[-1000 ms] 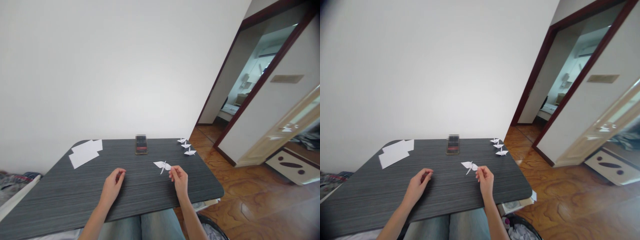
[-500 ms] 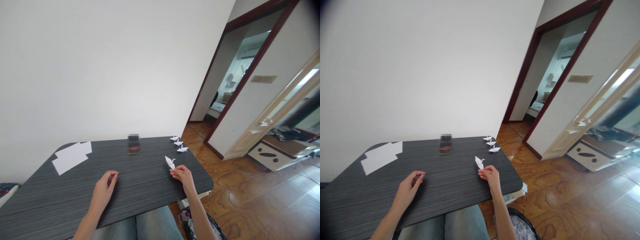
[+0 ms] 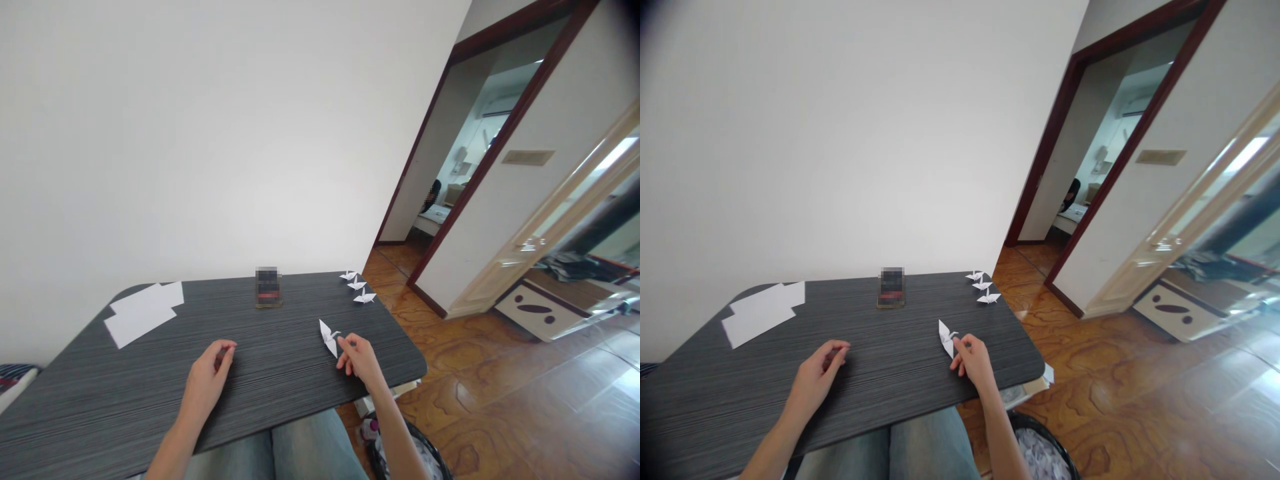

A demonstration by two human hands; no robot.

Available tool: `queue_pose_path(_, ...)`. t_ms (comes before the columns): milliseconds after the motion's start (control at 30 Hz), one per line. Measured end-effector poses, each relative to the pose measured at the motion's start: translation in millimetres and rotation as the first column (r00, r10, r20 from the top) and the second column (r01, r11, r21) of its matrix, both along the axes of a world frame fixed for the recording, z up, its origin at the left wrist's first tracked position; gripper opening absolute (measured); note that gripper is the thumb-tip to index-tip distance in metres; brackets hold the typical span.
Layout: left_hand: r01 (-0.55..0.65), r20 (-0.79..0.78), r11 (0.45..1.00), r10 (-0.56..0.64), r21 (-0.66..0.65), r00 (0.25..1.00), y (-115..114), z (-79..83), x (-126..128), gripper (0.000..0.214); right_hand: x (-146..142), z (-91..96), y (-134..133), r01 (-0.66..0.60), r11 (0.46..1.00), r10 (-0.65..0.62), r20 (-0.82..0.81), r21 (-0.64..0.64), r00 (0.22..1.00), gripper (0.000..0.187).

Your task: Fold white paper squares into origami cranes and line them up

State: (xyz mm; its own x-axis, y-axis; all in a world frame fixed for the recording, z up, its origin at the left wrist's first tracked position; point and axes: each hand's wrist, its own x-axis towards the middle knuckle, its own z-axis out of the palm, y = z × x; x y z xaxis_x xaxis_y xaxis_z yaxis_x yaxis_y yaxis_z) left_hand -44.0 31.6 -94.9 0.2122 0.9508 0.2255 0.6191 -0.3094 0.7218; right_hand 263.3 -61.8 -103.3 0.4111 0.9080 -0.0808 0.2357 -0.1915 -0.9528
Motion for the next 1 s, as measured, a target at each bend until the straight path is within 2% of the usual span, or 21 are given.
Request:
queue_pose_path(67, 0.002, -0.002, 1.000, -0.002, 0.005, 1.000, 1, -1.0, -1, 0.028, 7, 4.7, -1, 0.069, 0.988, -0.100, 0.234, 0.136, 0.967, 0.026)
queue_pose_path(133, 0.004, -0.003, 1.000, -0.004, 0.007, 1.000, 1, -1.6, -1, 0.028, 14, 8.8, -1, 0.045, 0.974, -0.140, 0.436, 0.221, 0.889, 0.019)
queue_pose_path(200, 0.004, -0.003, 1.000, -0.004, 0.007, 1.000, 2, -1.9, -1, 0.028, 18, 11.0, 1, -0.033, 0.971, -0.113, 0.576, 0.238, 0.810, 0.021)
queue_pose_path(267, 0.001, -0.003, 1.000, -0.001, 0.004, 1.000, 1, -1.8, -1, 0.028, 20, 11.3, 4, -0.095, 0.968, -0.080, 0.645, 0.232, 0.760, 0.023)
queue_pose_path(467, 0.008, -0.016, 1.000, -0.008, -0.004, 1.000, 0, -0.1, -1, 0.029, 15, 11.8, 8, -0.087, 0.971, -0.089, 0.678, 0.221, 0.730, 0.016)
queue_pose_path(700, 0.012, -0.030, 1.000, -0.012, -0.001, 0.999, 1, -0.7, -2, 0.029, 11, 18.5, 4, -0.082, 0.983, -0.063, 0.715, 0.167, 0.696, 0.014)
queue_pose_path(867, 0.003, -0.012, 1.000, -0.003, -0.005, 1.000, 2, -2.1, -2, 0.029, 9, 15.4, 2, -0.078, 0.981, -0.076, 0.720, 0.178, 0.690, 0.014)
queue_pose_path(1000, 0.013, 0.000, 1.000, -0.013, -0.004, 1.000, 3, -3.4, -2, 0.029, 16, 10.4, 1, 0.039, 0.975, -0.184, 0.692, 0.220, 0.698, 0.017)
